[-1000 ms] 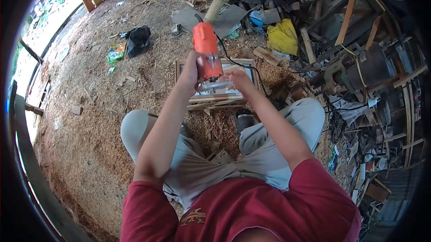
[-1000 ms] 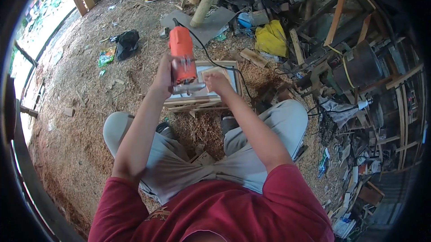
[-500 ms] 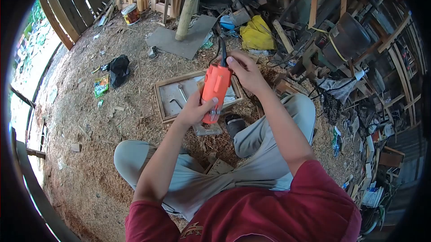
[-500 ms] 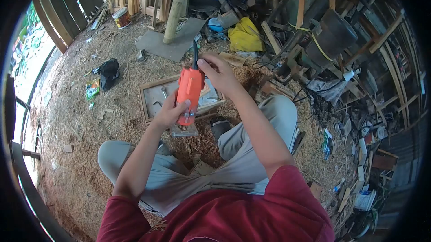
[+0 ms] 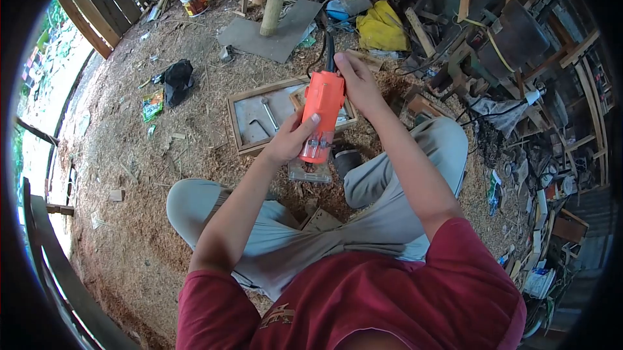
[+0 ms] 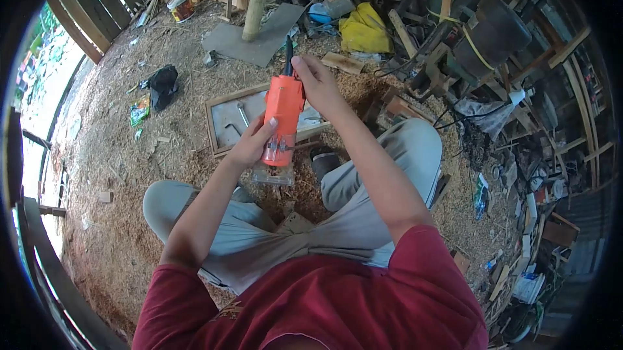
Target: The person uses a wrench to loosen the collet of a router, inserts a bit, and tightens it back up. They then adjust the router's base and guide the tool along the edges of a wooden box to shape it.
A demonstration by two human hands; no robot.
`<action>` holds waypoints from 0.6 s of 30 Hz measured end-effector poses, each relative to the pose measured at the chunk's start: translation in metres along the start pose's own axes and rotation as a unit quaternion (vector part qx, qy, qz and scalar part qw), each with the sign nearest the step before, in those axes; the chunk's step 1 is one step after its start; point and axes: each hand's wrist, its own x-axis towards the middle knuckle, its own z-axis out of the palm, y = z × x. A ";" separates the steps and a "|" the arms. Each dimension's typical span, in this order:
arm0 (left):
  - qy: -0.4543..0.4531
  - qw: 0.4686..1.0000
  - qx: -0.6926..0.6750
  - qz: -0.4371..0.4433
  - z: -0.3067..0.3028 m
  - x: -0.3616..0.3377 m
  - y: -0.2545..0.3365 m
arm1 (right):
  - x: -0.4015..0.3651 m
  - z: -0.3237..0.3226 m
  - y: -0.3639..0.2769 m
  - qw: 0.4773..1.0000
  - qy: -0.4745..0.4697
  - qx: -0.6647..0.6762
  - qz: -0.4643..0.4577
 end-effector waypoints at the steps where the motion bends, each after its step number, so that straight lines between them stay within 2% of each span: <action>1: 0.001 1.000 -0.003 -0.004 0.000 0.000 0.001 | 0.001 0.000 0.004 1.000 0.003 0.005 0.007; 3: 0.002 1.000 -0.011 -0.010 0.001 0.001 0.002 | 0.001 0.004 -0.003 1.000 0.016 -0.007 0.000; 6: 0.050 0.998 -0.007 -0.022 0.009 0.000 0.005 | -0.003 0.007 -0.008 0.999 0.028 -0.032 -0.019; 8: 0.048 0.999 -0.001 -0.020 0.011 0.001 0.005 | 0.000 0.006 -0.004 1.000 0.007 -0.014 -0.005; 13: 0.048 0.998 0.006 -0.029 0.015 0.000 0.010 | -0.002 0.011 -0.008 0.999 0.048 -0.018 -0.007; 15: 0.083 0.996 0.013 -0.036 0.025 -0.004 0.018 | -0.003 0.011 -0.010 0.998 0.060 -0.025 0.021; 18: 0.042 0.997 -0.026 -0.062 0.011 0.003 0.006 | -0.003 0.006 -0.006 0.995 0.056 -0.034 0.080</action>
